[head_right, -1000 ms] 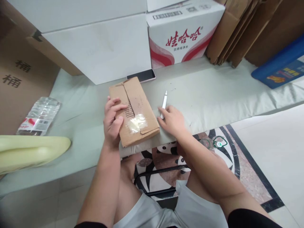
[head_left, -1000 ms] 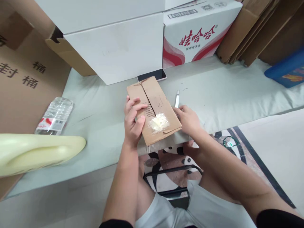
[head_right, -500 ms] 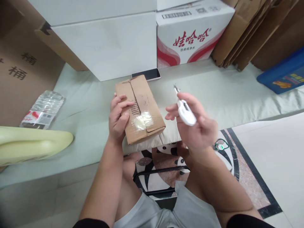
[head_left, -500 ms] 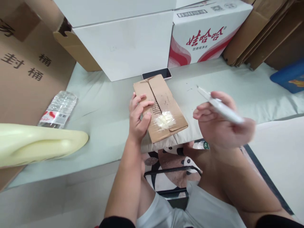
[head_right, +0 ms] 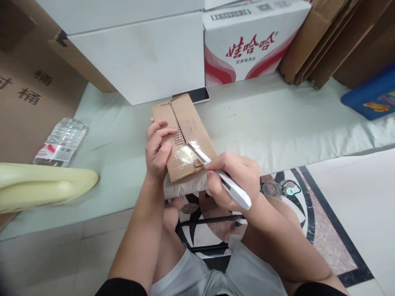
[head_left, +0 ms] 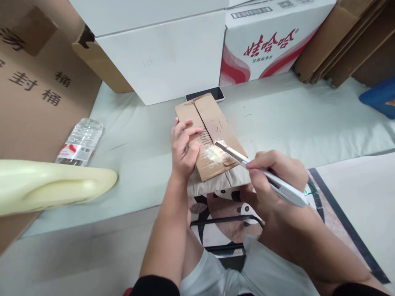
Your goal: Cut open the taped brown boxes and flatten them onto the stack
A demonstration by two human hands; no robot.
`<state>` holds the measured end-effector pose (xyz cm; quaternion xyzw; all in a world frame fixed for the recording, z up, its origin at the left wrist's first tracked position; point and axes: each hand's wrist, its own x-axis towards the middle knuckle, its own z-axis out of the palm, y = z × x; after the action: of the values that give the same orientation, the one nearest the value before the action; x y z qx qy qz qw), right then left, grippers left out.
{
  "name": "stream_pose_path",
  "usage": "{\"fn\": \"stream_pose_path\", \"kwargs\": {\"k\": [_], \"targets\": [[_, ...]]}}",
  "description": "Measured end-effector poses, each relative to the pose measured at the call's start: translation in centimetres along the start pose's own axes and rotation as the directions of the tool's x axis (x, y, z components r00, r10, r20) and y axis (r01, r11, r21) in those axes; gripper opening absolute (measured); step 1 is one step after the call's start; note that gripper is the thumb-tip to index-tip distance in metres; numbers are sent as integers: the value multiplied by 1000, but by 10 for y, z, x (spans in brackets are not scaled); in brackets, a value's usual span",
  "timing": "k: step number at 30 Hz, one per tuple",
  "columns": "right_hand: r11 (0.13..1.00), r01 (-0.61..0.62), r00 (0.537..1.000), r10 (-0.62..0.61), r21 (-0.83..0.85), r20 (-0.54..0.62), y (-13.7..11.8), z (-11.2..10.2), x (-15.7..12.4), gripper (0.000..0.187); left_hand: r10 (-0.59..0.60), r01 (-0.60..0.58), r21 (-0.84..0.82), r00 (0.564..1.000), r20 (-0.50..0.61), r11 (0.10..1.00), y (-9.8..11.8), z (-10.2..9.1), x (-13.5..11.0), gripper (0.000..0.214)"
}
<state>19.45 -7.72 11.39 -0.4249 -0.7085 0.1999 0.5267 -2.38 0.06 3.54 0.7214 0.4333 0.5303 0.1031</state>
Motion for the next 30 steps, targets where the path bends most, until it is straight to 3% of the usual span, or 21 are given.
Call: {"fn": "stream_pose_path", "kwargs": {"k": [5,9,14,21,30], "targets": [[996,74,995,-70,-45,69,3,3,5,12,0,0,20,1000,2,1000,0,2,-1,29],[994,39,992,-26,-102,126,-3,3,8,13,-24,25,27,1000,-1,999,1,2,-1,29],[991,44,997,-36,-129,66,-16,-7,8,13,-71,71,33,997,14,997,4,2,-1,31],[989,-115,992,110,-88,-58,-20,-11,1,12,-119,119,-12,993,-7,993,7,6,-4,33],[998,-59,997,59,-20,47,0,-4,6,13,-81,81,-6,996,-28,997,4,6,-6,41]]}}
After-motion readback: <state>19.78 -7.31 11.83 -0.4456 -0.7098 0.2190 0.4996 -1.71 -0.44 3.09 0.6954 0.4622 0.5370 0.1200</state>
